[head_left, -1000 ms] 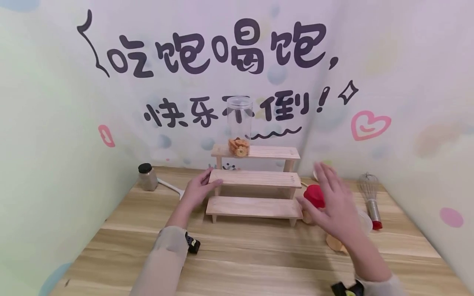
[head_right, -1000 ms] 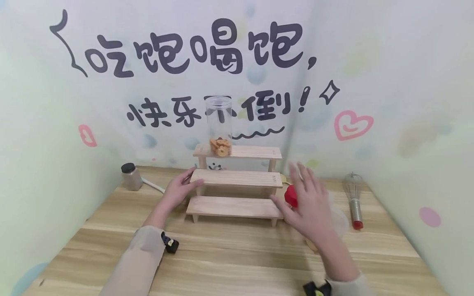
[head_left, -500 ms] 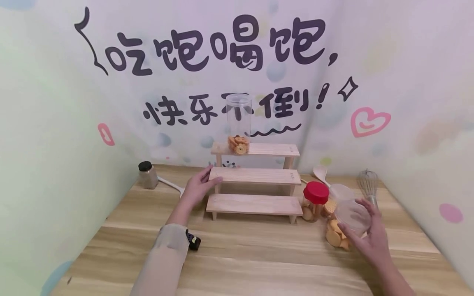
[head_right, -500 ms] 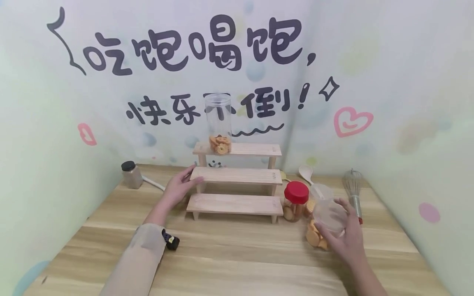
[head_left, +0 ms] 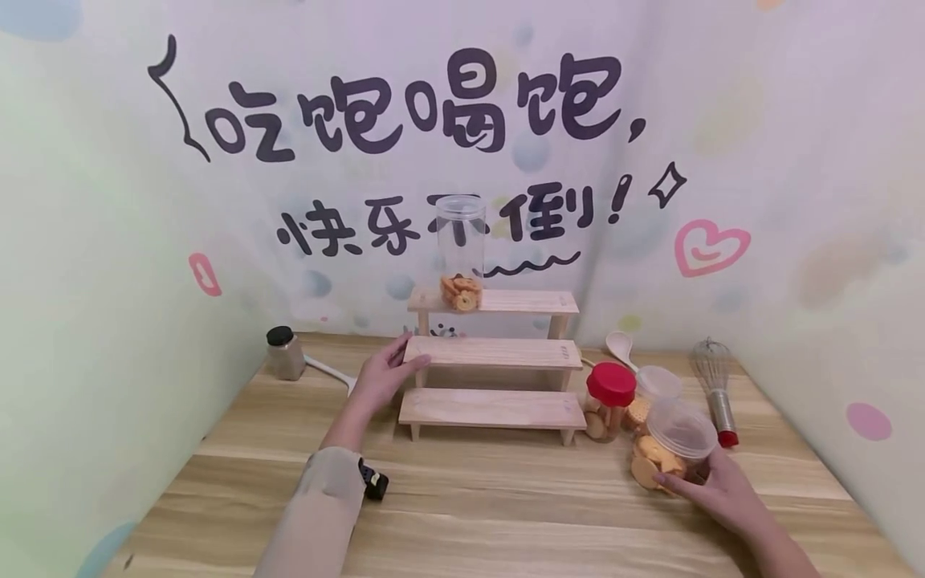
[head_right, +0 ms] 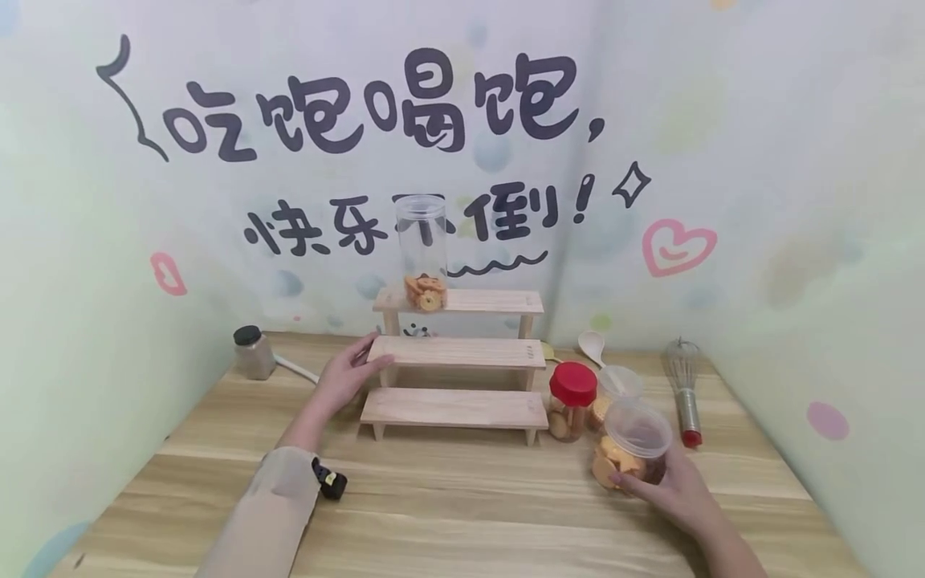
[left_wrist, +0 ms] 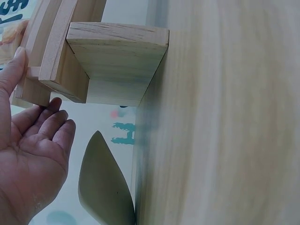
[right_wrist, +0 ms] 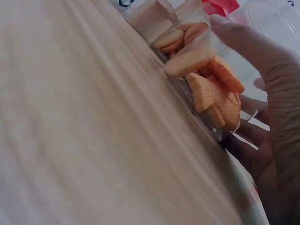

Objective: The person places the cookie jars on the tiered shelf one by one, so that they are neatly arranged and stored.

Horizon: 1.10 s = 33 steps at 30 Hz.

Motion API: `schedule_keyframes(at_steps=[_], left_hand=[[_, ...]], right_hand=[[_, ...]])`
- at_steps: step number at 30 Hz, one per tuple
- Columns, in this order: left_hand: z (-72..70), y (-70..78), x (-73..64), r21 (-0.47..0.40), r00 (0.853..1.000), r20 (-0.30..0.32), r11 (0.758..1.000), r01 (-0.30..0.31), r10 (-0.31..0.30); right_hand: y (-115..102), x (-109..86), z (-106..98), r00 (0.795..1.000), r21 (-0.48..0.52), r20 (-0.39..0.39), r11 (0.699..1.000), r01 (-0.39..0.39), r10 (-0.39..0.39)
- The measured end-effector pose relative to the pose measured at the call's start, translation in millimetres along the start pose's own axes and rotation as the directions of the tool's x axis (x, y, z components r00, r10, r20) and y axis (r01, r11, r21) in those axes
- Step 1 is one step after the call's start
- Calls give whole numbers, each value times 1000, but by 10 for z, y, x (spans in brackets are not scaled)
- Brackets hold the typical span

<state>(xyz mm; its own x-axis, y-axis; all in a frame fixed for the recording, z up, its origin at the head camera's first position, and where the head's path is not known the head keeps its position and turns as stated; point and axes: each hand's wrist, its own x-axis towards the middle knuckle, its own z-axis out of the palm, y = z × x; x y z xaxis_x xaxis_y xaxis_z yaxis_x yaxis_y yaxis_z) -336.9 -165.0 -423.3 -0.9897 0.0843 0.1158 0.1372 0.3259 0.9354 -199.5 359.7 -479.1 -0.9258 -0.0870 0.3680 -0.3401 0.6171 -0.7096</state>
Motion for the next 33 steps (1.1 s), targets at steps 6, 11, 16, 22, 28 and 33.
schedule_keyframes(at_steps=[6,11,16,22,28,33], left_hand=[[-8,1,11,5,1000,-7,1000,-8,8],[-5,5,21,-11,1000,-5,1000,-13,13],[0,-3,12,-7,1000,-6,1000,-10,10],[1,-38,10,-5,1000,-12,1000,-11,11],[-1,-19,8,-13,1000,-3,1000,-13,13],[-11,-10,-4,-27,1000,6,1000,-10,11]], right_hand=[[20,21,6,1000,-25,0,1000,15,-15],[12,24,22,996,-90,-69,994,56,-62],[17,27,38,991,-111,-95,990,84,-95],[-20,31,49,982,-84,-145,991,108,-120],[-162,23,44,948,-37,-256,982,186,-189],[-559,41,151,839,88,-356,879,469,-412]])
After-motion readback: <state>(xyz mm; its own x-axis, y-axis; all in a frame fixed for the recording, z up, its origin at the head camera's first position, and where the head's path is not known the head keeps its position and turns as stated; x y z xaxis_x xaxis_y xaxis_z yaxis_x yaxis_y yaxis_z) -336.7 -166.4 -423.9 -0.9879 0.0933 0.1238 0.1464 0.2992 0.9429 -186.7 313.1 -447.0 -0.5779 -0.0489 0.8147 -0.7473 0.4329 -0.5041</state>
